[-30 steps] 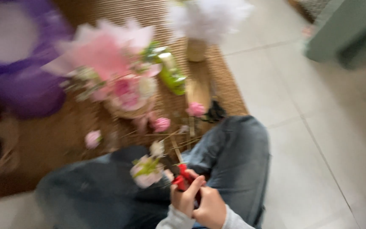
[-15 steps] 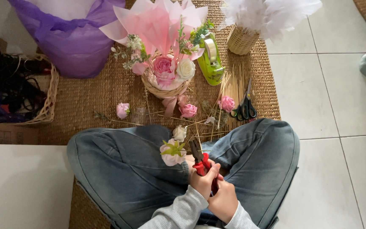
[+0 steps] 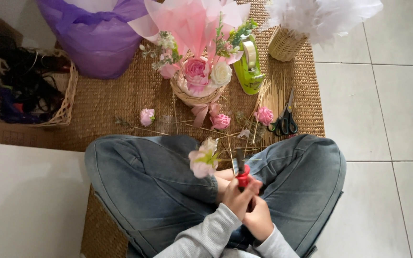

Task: The person assembles a floral arrangement in a basket by inserting individual pink and white artificial roses onto wooden skewers and then placing them into the foam base of the basket.

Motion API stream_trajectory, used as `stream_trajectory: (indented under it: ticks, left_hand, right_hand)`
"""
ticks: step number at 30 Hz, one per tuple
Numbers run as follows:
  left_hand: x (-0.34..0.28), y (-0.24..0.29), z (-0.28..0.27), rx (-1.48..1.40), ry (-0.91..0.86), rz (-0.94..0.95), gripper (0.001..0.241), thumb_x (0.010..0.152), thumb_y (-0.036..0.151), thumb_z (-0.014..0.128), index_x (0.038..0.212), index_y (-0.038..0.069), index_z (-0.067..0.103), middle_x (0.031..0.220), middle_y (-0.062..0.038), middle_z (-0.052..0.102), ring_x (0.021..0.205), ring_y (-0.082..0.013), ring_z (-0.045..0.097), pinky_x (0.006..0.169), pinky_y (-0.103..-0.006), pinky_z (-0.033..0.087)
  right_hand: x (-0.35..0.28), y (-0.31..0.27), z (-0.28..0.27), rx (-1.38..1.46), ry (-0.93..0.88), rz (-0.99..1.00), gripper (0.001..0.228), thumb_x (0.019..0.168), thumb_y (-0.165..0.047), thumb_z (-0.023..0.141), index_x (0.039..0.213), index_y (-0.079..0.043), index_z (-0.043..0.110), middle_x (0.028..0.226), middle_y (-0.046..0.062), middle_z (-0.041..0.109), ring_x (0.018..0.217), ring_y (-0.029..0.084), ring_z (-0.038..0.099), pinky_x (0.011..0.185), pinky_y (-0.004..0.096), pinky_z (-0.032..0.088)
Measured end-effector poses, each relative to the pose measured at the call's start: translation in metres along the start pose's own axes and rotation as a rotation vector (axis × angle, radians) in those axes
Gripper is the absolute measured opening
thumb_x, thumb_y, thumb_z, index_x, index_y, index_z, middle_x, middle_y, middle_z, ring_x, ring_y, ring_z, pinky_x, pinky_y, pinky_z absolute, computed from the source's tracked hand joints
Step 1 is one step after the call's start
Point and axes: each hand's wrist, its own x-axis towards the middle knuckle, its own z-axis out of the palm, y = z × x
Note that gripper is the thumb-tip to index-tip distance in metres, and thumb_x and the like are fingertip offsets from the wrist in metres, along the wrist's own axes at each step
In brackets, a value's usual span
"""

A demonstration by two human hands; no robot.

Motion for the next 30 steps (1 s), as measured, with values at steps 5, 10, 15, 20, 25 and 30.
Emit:
stream_trajectory:
  ticks: [5, 10, 15, 20, 25, 30]
  left_hand:
    - [0.005, 0.019, -0.014, -0.426, -0.050, 0.358, 0.065, 0.086, 0.058, 0.035, 0.131, 0.013, 0.048, 0.115, -0.006, 0.056, 0.103, -0.0142, 0.054, 0.090, -0.0293, 0.047]
    - [0.004, 0.040, -0.015, -0.562, 0.089, 0.254, 0.036, 0.084, 0.035, 0.058, 0.100, 0.005, 0.067, 0.101, -0.007, 0.067, 0.088, -0.0155, 0.064, 0.079, -0.0267, 0.053]
    - [0.020, 0.029, -0.011, -0.821, 0.082, 0.125, 0.019, 0.089, 0.015, 0.057, 0.086, 0.000, 0.068, 0.079, -0.011, 0.066, 0.075, -0.0174, 0.062, 0.068, -0.0286, 0.054]
    - [0.021, 0.030, -0.010, -1.023, 0.022, 0.031, 0.020, 0.090, 0.022, 0.059, 0.082, 0.004, 0.065, 0.066, -0.004, 0.056, 0.059, -0.0103, 0.053, 0.054, -0.0207, 0.044]
    - [0.035, 0.015, -0.016, -0.439, 0.292, 0.486, 0.007, 0.084, 0.007, 0.059, 0.084, 0.005, 0.066, 0.077, -0.005, 0.065, 0.070, -0.0140, 0.060, 0.069, -0.0252, 0.050]
    - [0.031, 0.034, -0.048, 0.397, 0.472, 1.115, 0.028, 0.070, 0.015, 0.068, 0.098, 0.016, 0.069, 0.096, 0.006, 0.066, 0.085, -0.0162, 0.060, 0.082, -0.0327, 0.044]
  right_hand:
    - [-0.019, -0.057, 0.000, 0.786, -0.361, 0.051, 0.035, 0.054, -0.012, 0.075, 0.062, -0.006, 0.041, 0.048, 0.002, 0.033, 0.041, 0.010, 0.024, 0.036, 0.026, 0.014]
    - [-0.024, -0.064, 0.003, 0.795, -0.388, 0.089, 0.029, 0.052, 0.002, 0.065, 0.064, -0.007, 0.039, 0.057, 0.004, 0.038, 0.048, 0.010, 0.027, 0.043, 0.025, 0.019]
    - [-0.024, -0.040, 0.001, 0.967, -0.500, 0.144, 0.032, 0.056, 0.014, 0.060, 0.069, -0.006, 0.039, 0.053, 0.003, 0.032, 0.046, 0.013, 0.027, 0.045, 0.028, 0.022]
    - [-0.022, -0.035, 0.002, 1.065, -0.724, 0.122, 0.029, 0.063, 0.000, 0.066, 0.070, -0.005, 0.038, 0.050, 0.001, 0.032, 0.045, 0.010, 0.029, 0.043, 0.025, 0.020]
    - [-0.014, -0.028, 0.003, 0.675, -0.351, 0.095, 0.029, 0.055, 0.003, 0.070, 0.065, -0.007, 0.044, 0.056, 0.003, 0.043, 0.053, 0.013, 0.041, 0.048, 0.028, 0.036]
    - [-0.005, -0.027, 0.002, 0.424, -0.172, 0.202, 0.036, 0.065, 0.003, 0.073, 0.064, -0.010, 0.039, 0.054, -0.001, 0.031, 0.042, 0.008, 0.027, 0.037, 0.024, 0.019]
